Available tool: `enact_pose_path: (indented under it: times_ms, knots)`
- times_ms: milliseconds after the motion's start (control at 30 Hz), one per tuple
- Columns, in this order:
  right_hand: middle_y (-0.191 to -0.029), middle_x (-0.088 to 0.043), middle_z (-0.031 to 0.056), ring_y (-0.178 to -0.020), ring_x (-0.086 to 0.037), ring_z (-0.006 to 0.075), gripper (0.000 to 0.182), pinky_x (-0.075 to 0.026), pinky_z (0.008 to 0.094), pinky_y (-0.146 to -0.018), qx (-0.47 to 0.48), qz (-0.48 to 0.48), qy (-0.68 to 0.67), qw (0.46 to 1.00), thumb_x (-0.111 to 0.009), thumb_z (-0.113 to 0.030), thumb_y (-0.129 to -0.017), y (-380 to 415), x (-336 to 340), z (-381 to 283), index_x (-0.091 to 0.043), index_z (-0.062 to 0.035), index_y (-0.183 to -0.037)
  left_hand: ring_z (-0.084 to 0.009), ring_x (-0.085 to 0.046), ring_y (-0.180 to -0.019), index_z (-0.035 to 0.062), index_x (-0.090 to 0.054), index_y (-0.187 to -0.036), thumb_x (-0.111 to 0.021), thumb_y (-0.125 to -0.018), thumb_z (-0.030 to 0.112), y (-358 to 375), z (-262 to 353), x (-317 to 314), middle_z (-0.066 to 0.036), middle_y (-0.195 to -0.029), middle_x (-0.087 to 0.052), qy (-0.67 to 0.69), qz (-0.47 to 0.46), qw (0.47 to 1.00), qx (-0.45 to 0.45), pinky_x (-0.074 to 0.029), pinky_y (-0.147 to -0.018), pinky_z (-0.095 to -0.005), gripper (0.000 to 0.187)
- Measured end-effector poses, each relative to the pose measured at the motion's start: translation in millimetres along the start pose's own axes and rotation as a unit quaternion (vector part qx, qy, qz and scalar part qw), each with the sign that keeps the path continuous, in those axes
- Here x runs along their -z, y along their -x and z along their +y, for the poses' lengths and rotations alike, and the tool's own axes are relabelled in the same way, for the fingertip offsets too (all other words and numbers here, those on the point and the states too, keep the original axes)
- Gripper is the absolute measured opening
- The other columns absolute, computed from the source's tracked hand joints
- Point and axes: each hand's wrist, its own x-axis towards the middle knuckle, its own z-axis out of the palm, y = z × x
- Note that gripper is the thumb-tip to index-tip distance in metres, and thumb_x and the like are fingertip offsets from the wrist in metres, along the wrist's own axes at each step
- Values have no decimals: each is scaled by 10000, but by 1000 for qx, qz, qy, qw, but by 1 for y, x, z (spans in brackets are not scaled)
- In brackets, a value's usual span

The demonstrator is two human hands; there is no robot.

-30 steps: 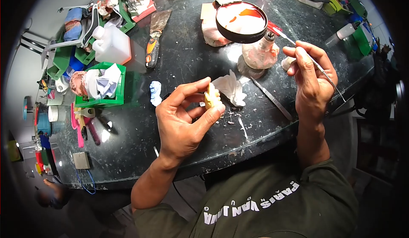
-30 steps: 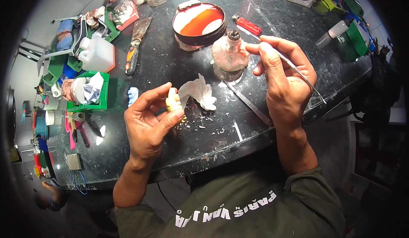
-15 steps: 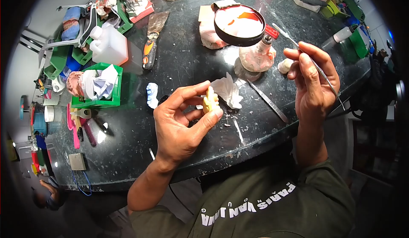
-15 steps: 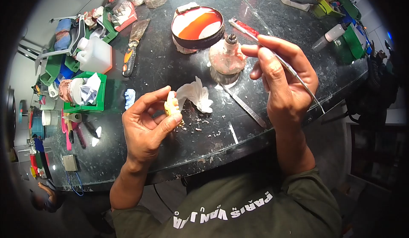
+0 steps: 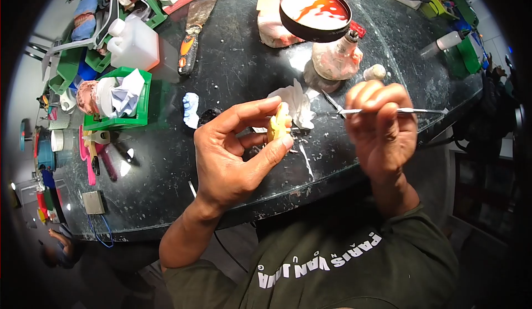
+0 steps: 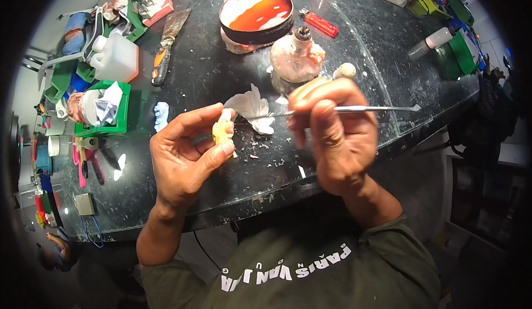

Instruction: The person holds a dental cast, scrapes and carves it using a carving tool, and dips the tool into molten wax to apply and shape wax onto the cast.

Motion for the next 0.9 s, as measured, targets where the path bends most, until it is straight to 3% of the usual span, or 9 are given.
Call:
enact_pose_path:
  times_ms: [67, 100, 200, 233, 333, 367, 767, 900]
  knots:
    - [-991, -594, 147, -849, -576, 163, 263, -488, 274, -724, -3, -43, -81, 996, -510, -256, -1077, 4, -4, 13, -540, 4, -1056, -150, -699, -996, -67, -653, -1230, -768, -818, -76, 0, -1, 1, -134, -1072, -717, -3, -9, 1000, 3, -608, -895, -302, 428]
    - [-966, -575, 141, -931, -558, 190, 237, -496, 338, -835, -29, -37, -100, 994, -490, -239, -1081, 8, -5, 14, -514, -6, -1047, -160, -696, -1010, -74, -644, -1240, -753, -826, -77, 1, -1, 2, -152, -1107, -711, -6, -24, 1000, 5, -608, -878, -302, 428]
    - [-949, -565, 140, -939, -551, 198, 226, -514, 387, -865, -50, -31, -149, 987, -483, -236, -1081, 7, -15, 12, -497, -20, -1014, -176, -689, -1038, -87, -630, -1257, -721, -843, -77, 2, -1, 6, -183, -1170, -700, -11, -56, 998, 7, -604, -854, -303, 424]
    - [-899, -545, 126, -933, -540, 216, 221, -518, 464, -932, -63, -21, -143, 988, -467, -235, -1073, 8, -13, 13, -481, -33, -985, -174, -689, -1038, -87, -634, -1253, -719, -844, -75, 2, -1, 7, -178, -1164, -701, -10, -60, 998, 4, -599, -865, -304, 418]
    - [-840, -528, 115, -938, -528, 233, 204, -510, 531, -978, -84, -17, -176, 981, -456, -226, -1058, 8, -13, 11, -476, -42, -975, -170, -691, -1031, -86, -649, -1239, -707, -836, -80, 3, 0, 6, -167, -1146, -702, -6, -74, 997, -13, -582, -900, -303, 407]
    - [-809, -496, 123, -1016, -524, 266, 158, -487, 628, -1050, -99, -50, -183, 977, -446, -208, -1021, 8, -5, 13, -440, -59, -967, -170, -692, -1028, -85, -654, -1234, -702, -832, -84, 4, 0, 6, -164, -1140, -703, -5, -78, 997, -21, -576, -912, -302, 405]
    - [-765, -495, 124, -994, -522, 263, 165, -490, 632, -1047, -120, -15, -201, 972, -494, -188, -977, 11, -9, 15, -463, -50, -893, -197, -705, -1004, -96, -689, -1139, -660, -779, -112, 1, 1, 6, -202, -1135, -689, -59, -110, 988, -92, -569, -913, -301, 362]
    - [-770, -544, 129, -1027, -554, 269, 162, -494, 589, -1022, -114, -24, -213, 970, -493, -187, -978, 11, -6, 17, -488, -31, -936, -201, -705, -1005, -97, -687, -1142, -666, -778, -111, 1, 0, 6, -202, -1131, -688, -59, -112, 988, -91, -570, -911, -303, 365]
